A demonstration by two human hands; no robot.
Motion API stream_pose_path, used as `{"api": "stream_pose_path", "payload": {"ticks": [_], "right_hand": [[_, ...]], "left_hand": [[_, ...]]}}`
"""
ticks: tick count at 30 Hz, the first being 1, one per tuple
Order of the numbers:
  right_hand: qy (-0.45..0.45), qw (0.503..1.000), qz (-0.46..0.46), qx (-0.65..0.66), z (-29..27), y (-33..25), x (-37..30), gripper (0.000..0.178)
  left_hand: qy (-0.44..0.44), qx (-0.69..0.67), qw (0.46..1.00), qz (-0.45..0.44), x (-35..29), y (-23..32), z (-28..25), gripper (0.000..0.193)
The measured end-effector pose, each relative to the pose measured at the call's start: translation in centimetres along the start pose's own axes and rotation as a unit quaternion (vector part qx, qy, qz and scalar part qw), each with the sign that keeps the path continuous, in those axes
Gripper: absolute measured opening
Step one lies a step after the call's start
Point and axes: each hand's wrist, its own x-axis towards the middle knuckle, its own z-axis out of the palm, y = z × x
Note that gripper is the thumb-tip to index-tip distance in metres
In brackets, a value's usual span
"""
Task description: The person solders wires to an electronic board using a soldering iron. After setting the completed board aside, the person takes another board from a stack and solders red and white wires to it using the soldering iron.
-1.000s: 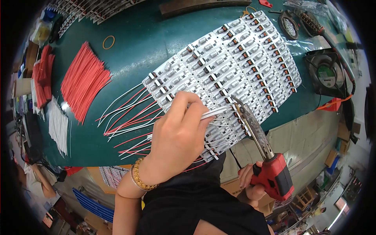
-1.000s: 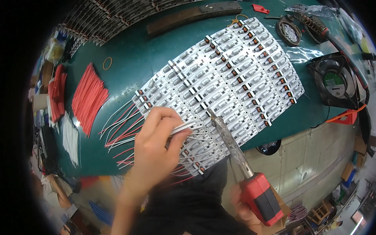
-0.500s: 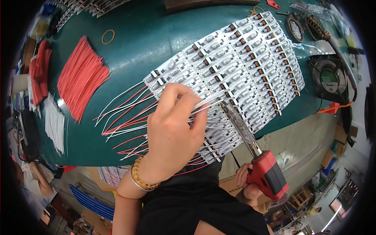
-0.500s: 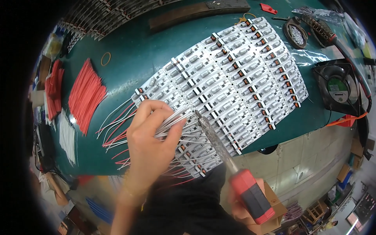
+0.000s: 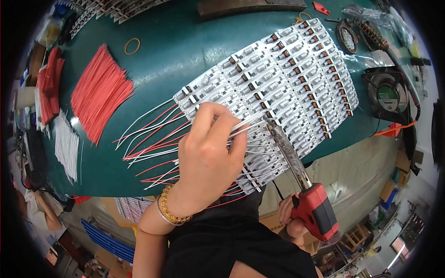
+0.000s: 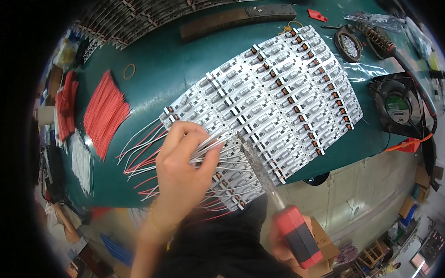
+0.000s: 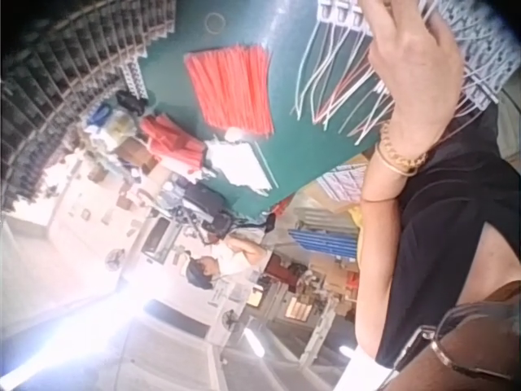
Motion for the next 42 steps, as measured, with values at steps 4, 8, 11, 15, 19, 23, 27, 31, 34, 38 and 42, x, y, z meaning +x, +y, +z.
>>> {"api": "stream_pose_path", "payload": {"ticks": [4,8,11,15,19,23,27,31,34,38,42], "right_hand": [[-0.114,0.979,0.013,0.169,-0.7,-0.2,1.6,0.03],[0.008,0.98,0.038,0.193,0.0,1.4,-0.3,0.048],[-0.07,0.977,0.014,0.201,-0.1,0.0,1.3,0.092],[-0.096,0.959,0.064,0.258,0.0,-0.5,1.8,0.093],[-0.093,0.959,0.077,0.255,0.3,-1.4,2.3,0.095],[-0.041,0.992,0.012,0.115,-0.1,1.7,0.6,0.096],[-0.047,0.958,0.03,0.281,0.3,0.3,1.9,0.017],[-0.11,0.99,0.054,0.066,0.0,-0.9,2.8,0.006],[-0.113,0.993,0.036,0.012,-0.1,-1.3,2.5,0.01],[-0.098,0.993,0.036,0.064,-0.4,-0.2,1.3,0.019],[-0.124,0.992,0.025,0.0,-0.6,-1.1,1.5,0.015]], "left_hand": [[-0.008,0.013,1.0,-0.003,-0.1,0.2,-0.3,0.013],[-0.022,0.016,1.0,0.002,0.4,0.5,-1.3,0.011],[0.084,0.043,0.99,0.103,1.0,0.3,-2.9,0.009],[-0.077,-0.012,0.995,-0.054,2.0,0.9,-4.4,0.018],[-0.126,-0.043,0.989,-0.059,3.0,-0.4,-3.6,0.014],[-0.122,-0.068,0.988,-0.071,3.3,-0.8,-3.0,0.014],[-0.107,-0.041,0.992,-0.06,2.8,-0.8,-2.5,0.016],[-0.111,-0.034,0.992,-0.046,2.8,-1.0,-2.4,0.014],[-0.112,-0.04,0.992,-0.042,2.9,-1.0,-2.5,0.014],[-0.11,-0.037,0.993,-0.035,3.0,-1.2,-2.4,0.013],[-0.108,-0.036,0.993,-0.035,3.0,-1.0,-2.5,0.013]]}}
